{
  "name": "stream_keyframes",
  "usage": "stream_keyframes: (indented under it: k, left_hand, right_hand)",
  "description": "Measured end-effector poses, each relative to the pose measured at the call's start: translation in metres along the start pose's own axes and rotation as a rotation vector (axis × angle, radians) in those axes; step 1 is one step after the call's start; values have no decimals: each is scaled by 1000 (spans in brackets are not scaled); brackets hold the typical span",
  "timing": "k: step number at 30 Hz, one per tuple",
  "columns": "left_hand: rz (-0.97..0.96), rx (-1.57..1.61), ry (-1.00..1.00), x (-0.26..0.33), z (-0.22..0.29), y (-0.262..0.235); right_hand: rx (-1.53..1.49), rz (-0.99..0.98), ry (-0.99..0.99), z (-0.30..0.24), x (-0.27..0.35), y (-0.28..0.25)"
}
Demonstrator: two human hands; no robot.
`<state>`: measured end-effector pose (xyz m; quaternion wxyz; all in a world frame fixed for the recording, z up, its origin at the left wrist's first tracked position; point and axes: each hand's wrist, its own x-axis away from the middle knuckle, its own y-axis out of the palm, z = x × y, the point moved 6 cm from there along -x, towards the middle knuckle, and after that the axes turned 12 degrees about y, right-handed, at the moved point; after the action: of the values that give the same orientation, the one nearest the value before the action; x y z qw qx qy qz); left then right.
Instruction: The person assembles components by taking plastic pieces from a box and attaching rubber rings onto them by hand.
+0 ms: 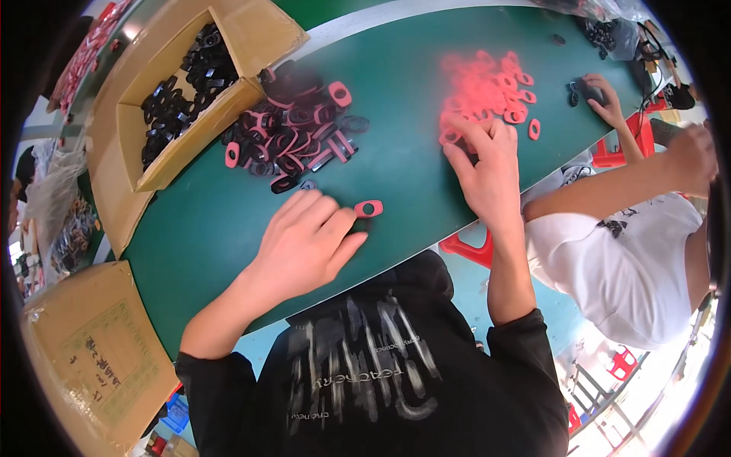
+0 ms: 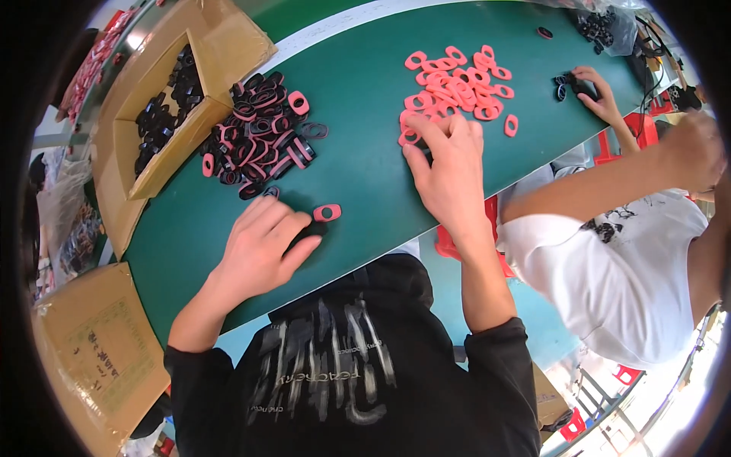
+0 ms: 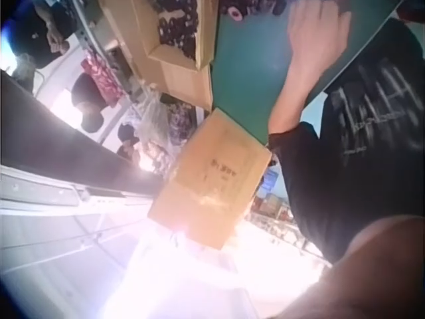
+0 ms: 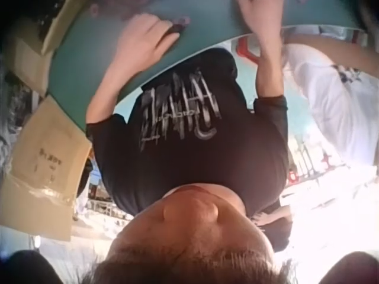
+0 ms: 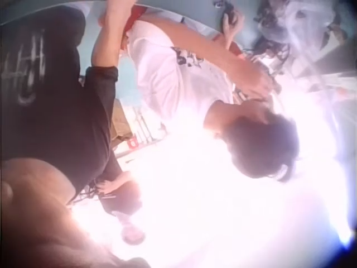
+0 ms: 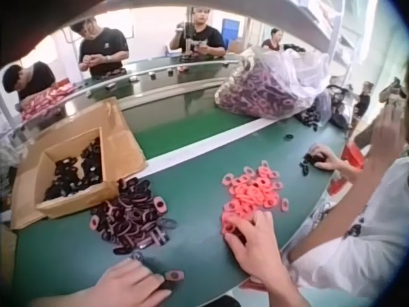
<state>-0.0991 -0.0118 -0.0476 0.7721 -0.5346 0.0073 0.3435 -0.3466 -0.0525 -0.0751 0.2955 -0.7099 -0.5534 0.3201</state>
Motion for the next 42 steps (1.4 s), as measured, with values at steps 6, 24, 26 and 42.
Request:
stream_keyframes:
  k: [6, 24, 26, 42]
  left_hand:
    - [28, -57, 38, -17, -8, 19]
    - [7, -31, 31, -15, -8, 17]
    - [10, -30, 37, -16, -8, 16]
    - [-165, 54, -3, -26, -13, 18]
  right_hand:
    - [-97, -36, -46, -8, 11, -3]
    - [-183, -232, -255, -16, 45, 6]
    - [-185, -236, -239, -16, 43, 5]
    - [-193, -235, -271, -19, 41, 6]
